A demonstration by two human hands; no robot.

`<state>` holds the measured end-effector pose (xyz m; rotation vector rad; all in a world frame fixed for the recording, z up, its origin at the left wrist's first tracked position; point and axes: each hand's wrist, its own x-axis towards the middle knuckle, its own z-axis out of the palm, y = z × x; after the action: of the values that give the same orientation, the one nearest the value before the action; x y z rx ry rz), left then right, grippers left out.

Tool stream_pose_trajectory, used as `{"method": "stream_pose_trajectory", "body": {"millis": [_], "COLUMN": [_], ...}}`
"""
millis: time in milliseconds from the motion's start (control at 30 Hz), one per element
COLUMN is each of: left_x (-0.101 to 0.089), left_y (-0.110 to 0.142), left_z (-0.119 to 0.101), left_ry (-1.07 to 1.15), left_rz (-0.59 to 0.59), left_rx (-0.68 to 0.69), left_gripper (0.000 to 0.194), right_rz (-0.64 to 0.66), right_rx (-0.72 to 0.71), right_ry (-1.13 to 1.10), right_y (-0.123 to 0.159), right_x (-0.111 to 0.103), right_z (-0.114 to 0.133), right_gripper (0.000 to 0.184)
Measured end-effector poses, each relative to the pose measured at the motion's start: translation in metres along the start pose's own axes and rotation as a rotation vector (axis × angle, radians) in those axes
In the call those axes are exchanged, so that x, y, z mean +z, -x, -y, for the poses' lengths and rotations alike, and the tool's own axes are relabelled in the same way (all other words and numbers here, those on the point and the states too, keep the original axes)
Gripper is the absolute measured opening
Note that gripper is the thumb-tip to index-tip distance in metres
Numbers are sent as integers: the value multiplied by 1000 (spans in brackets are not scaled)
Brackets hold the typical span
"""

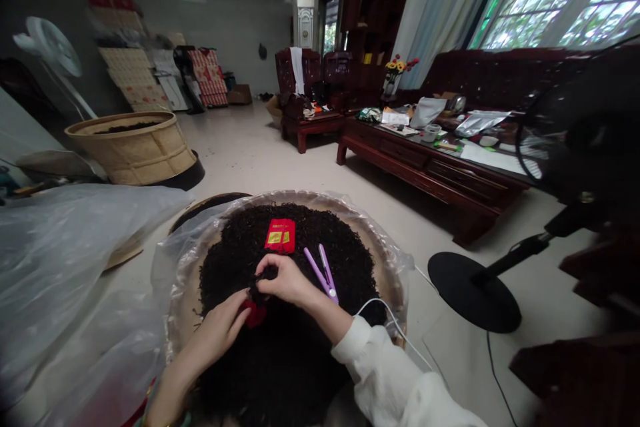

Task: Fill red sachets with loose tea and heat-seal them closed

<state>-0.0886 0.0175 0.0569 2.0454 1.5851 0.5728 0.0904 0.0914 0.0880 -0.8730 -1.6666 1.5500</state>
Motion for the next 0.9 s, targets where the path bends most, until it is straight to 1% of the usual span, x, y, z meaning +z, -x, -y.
{"method": "stream_pose_trajectory", "body": {"millis": [33,100,200,300,433,500,567,667,733,800,900], "left_x": [1,1,-4,-12,-16,-14,-11,-9,-9,-10,-10], "left_y": [0,0,1,1,-1,-1,-1,-1,-1,-1,-1], "left_z": [3,7,6,-3,-10,-8,-3,2,2,1,0], "left_ry": [19,51,89,167,272,300,307,236,181,137,62], "left_rz": [-6,-33,-72,-33,-20,-18,-21,-49,-64,-77,-104], "left_rx": [15,33,20,-8,-18,-31,-47,-39,-19,-10,-10], "left_gripper": [35,39,34,22,18,20,23,24,23,24,25], "right_rz": [-16,-62,-99,-43,69,87,83,134,160,117,-8], "right_rx": [-6,-35,-106,-199,-276,-298,-309,-323,-340,-357,-346], "right_ry": [1,74,255,446,575,600,630,682,671,597,447], "right_y": [0,-1,0,3,8,10,12,13,13,13,12], "right_x": [7,15,16,12,10,10,10,12,13,14,13], "right_z": [-2,-7,-9,-4,6,10,12,12,11,10,10], "right_gripper": [14,12,13,19,29,34,32,27,29,32,29]}}
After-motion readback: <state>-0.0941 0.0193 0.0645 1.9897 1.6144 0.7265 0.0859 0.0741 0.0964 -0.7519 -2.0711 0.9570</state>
